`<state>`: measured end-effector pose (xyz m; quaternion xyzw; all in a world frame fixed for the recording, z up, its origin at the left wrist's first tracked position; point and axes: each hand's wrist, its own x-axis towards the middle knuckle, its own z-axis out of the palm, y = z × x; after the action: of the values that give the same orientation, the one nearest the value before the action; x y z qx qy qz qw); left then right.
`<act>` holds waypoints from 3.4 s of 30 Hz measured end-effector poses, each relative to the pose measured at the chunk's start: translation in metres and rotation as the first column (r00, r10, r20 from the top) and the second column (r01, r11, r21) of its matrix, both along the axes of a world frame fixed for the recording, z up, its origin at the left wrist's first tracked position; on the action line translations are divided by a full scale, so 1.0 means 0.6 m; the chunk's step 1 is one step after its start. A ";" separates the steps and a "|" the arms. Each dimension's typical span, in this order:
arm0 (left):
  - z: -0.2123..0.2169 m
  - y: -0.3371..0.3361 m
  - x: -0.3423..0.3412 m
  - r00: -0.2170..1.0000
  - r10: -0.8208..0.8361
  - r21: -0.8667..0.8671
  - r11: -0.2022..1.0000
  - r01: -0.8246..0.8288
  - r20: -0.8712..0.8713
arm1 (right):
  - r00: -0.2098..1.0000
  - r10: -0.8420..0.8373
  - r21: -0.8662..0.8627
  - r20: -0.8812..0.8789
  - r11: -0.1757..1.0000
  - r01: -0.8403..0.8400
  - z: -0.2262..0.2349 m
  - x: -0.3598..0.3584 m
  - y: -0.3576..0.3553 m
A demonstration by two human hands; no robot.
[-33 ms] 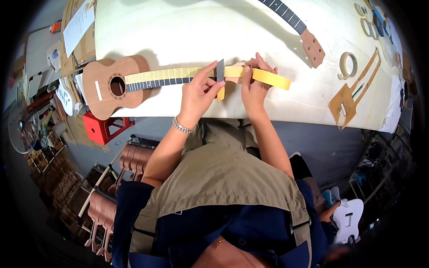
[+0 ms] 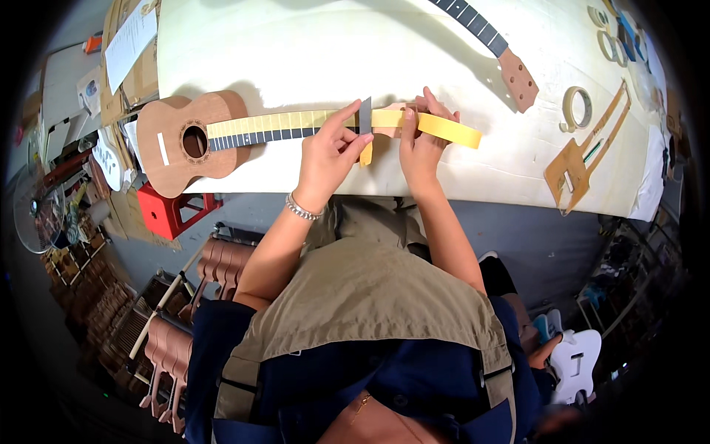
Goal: The person repeatedly applies masking tape to the fretboards of acoustic guitar necks. They measure the neck length with a roll of tape, cut a strip, and carefully align it along the fretboard. The person also uses a pencil to mark the guitar body and places the finished necks on a rack.
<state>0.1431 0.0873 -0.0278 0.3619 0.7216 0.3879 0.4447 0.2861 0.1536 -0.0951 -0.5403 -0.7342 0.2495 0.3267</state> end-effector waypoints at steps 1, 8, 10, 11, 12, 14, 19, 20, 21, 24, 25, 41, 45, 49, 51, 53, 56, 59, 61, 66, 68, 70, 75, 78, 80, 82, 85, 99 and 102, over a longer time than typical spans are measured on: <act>0.004 0.002 0.000 1.000 0.002 -0.012 1.000 -0.002 0.002 | 1.000 -0.003 0.007 -0.004 1.000 0.003 -0.001 -0.001 -0.001; 0.002 0.004 0.007 0.999 0.029 -0.019 0.999 -0.030 -0.043 | 0.996 0.068 0.055 -0.051 0.996 -0.065 0.019 -0.002 -0.011; 0.002 0.008 0.006 0.998 0.033 -0.007 0.999 -0.033 -0.054 | 0.915 0.403 0.278 -0.006 0.880 -0.386 0.072 -0.003 -0.040; 0.014 0.013 0.006 0.998 0.017 -0.013 1.000 -0.017 -0.053 | 0.860 0.510 0.416 -0.014 0.785 -0.459 0.096 -0.008 -0.056; 0.022 0.013 0.006 0.998 0.014 -0.014 1.000 -0.014 -0.054 | 0.817 0.558 0.622 -0.146 0.694 -0.363 0.106 -0.022 -0.067; -0.001 -0.005 0.002 0.983 -0.014 0.127 0.991 0.038 -0.185 | 0.794 0.590 0.320 -0.145 0.788 -0.526 0.133 0.002 -0.053; -0.034 -0.057 -0.047 0.751 -0.096 0.340 0.850 0.404 -0.653 | 0.624 -0.040 -0.192 -0.781 0.965 -0.179 0.108 -0.019 -0.042; -0.028 -0.064 -0.047 0.770 -0.089 0.362 0.845 0.395 -0.632 | 0.584 -0.055 -0.214 -0.810 0.955 -0.207 0.108 -0.017 -0.043; -0.001 -0.060 -0.035 0.897 -0.075 0.365 0.896 0.253 -0.436 | 0.543 -0.070 -0.234 -0.837 0.942 -0.240 0.109 -0.017 -0.047; 0.045 -0.028 0.013 0.925 0.172 0.133 0.964 -0.228 0.339 | 0.505 -0.047 -0.220 -0.862 0.932 -0.289 0.122 -0.026 -0.061; 0.040 -0.025 0.021 0.884 0.199 0.116 0.956 -0.271 0.424 | 0.481 -0.138 -0.308 -0.866 0.905 -0.294 0.130 -0.030 -0.065; -0.006 -0.163 -0.363 0.874 0.255 0.249 0.955 -0.161 -0.414 | 0.962 0.202 0.067 0.184 0.974 -0.217 0.087 0.023 0.005; -0.002 -0.167 -0.365 0.869 0.182 0.187 0.977 -0.106 -0.460 | 0.997 0.083 -0.116 0.008 0.990 -0.082 0.080 0.029 0.007; -0.008 -0.167 -0.361 0.827 0.167 0.161 0.982 -0.095 -0.536 | 0.998 0.060 -0.133 0.019 0.990 -0.057 0.091 0.025 0.004; 0.000 -0.165 -0.355 0.756 0.126 0.136 0.990 -0.050 -0.642 | 0.998 0.058 -0.120 0.014 0.991 -0.056 0.086 0.027 0.006; -0.001 -0.164 -0.353 0.760 0.142 0.148 0.987 -0.060 -0.634 | 0.998 0.066 -0.112 0.009 0.992 -0.064 0.082 0.030 0.008; -0.001 -0.168 -0.350 0.716 0.133 0.174 0.985 -0.016 -0.686 | 0.998 0.060 -0.111 -0.014 0.992 -0.061 0.080 0.028 0.007; -0.015 -0.171 -0.343 0.713 0.340 0.350 0.926 -0.140 -0.613 | 0.998 0.016 -0.134 -0.066 0.991 -0.025 0.080 0.025 0.003; -0.027 -0.177 -0.337 0.612 0.282 0.309 0.949 -0.063 -0.739 | 0.994 0.005 -0.157 -0.110 0.987 -0.022 0.067 0.038 0.004; -0.010 -0.205 -0.263 0.379 -0.036 0.039 0.982 0.187 -0.925 | 1.000 0.020 -0.047 -0.014 0.999 -0.021 0.066 0.019 0.005; -0.020 -0.203 -0.256 0.319 -0.087 -0.040 0.988 0.150 -0.944 | 0.995 -0.086 -0.171 -0.048 0.982 0.076 0.093 0.005 -0.003; -0.019 -0.196 -0.255 0.295 -0.089 -0.054 0.990 0.128 -0.951 | 0.992 -0.116 -0.241 -0.058 0.966 0.099 0.088 0.003 -0.003; -0.029 -0.193 -0.241 0.247 -0.176 -0.154 0.982 0.107 -0.953 | 0.994 -0.109 -0.057 0.031 0.992 0.110 0.074 0.002 -0.006; -0.044 -0.159 -0.152 0.373 -0.154 -0.109 0.984 0.139 -0.915 | 0.994 -0.068 0.030 0.080 0.997 0.066 0.054 0.000 -0.004; -0.047 -0.105 -0.055 0.474 -0.328 -0.246 0.942 0.228 -0.817 | 0.995 -0.050 0.077 0.089 0.996 0.043 0.052 -0.005 -0.005; -0.037 -0.053 0.015 0.523 -0.371 -0.145 0.895 0.422 -0.767 | 0.999 -0.024 0.010 0.035 1.000 0.023 0.058 -0.007 -0.006; -0.038 -0.037 0.043 0.495 -0.259 0.146 0.755 0.639 -0.829 | 0.999 0.017 0.002 -0.032 1.000 -0.017 0.053 -0.001 -0.003; 0.015 -0.024 0.013 0.986 0.016 0.071 0.997 -0.004 -0.164 | 0.997 0.079 0.015 0.026 0.997 -0.080 0.040 0.011 -0.004; -0.001 -0.014 0.021 0.996 0.079 0.118 0.990 -0.074 -0.044 | 0.996 0.083 -0.040 0.027 0.996 -0.082 0.044 0.013 -0.003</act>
<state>0.1554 0.0788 -0.0282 0.3686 0.7218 0.4371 0.3900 0.2942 0.1516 -0.0688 -0.5194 -0.7554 0.2694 0.2951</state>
